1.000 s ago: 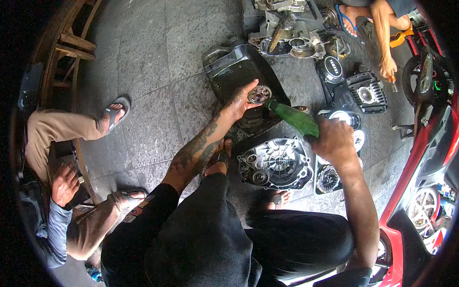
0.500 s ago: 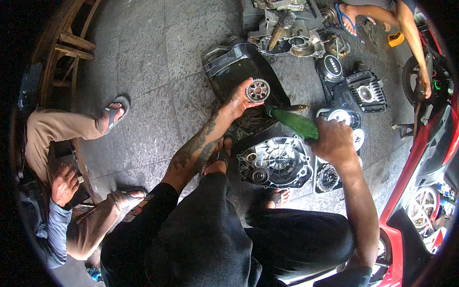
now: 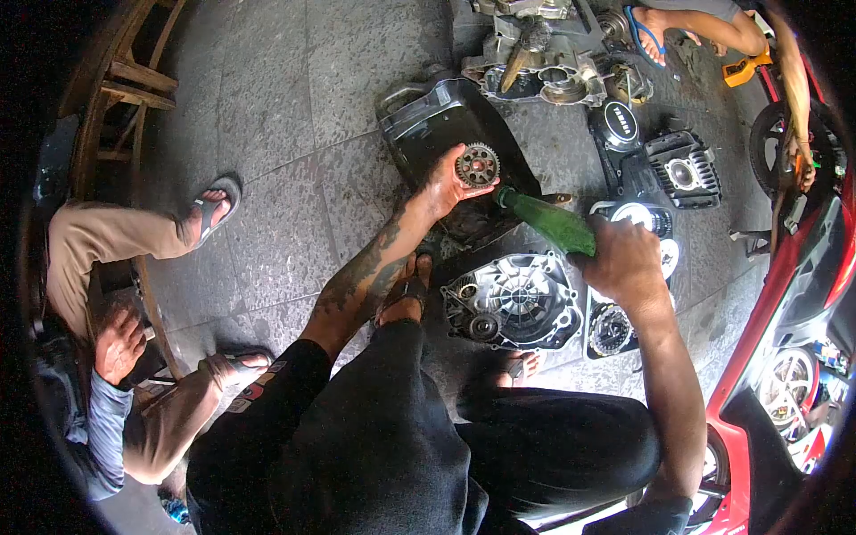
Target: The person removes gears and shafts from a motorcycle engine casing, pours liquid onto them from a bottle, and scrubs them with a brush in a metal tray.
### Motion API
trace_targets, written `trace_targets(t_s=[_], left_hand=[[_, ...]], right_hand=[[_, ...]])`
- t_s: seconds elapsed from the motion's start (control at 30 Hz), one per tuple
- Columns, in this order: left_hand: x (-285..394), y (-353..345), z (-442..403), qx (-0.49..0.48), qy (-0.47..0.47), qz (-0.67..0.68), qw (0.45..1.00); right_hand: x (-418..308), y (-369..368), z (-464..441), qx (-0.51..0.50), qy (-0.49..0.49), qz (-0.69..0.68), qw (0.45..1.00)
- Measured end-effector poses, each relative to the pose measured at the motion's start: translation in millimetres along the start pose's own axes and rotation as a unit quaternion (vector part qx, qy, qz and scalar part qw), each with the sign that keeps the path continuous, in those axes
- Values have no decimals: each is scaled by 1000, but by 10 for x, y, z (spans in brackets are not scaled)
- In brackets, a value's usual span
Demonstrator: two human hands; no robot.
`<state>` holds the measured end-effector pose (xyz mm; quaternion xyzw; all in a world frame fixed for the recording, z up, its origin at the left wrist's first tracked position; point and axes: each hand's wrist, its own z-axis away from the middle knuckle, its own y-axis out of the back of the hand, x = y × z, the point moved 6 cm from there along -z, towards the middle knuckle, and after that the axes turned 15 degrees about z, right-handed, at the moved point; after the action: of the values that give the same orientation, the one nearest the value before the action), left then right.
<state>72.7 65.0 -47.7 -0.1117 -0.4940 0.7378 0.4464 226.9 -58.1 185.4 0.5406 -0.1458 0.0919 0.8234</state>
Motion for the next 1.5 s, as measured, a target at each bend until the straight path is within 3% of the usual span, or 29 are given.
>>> trace_targets(t_s=[0.2, 0.37, 0.63, 0.9, 1.1, 1.27, 1.5], left_hand=[[-17, 55, -40, 27, -4, -9, 1000], [10, 22, -25, -32, -30, -48, 998], [21, 22, 16, -5, -38, -63, 997], [48, 25, 28, -10, -38, -99, 994], [57, 2, 70, 42, -34, -150, 987], [128, 68, 80, 142, -119, -170, 968], [122, 135, 40, 147, -63, -132, 978]], right_hand=[[-16, 30, 6, 11, 10, -12, 1000], [-6, -1, 6, 6, 12, -13, 1000], [22, 15, -13, 38, 9, -32, 999], [67, -30, -19, -3, -11, -16, 1000], [25, 65, 14, 27, 19, -49, 998], [20, 55, 34, 15, 17, -38, 999], [43, 57, 38, 19, 11, -42, 999]])
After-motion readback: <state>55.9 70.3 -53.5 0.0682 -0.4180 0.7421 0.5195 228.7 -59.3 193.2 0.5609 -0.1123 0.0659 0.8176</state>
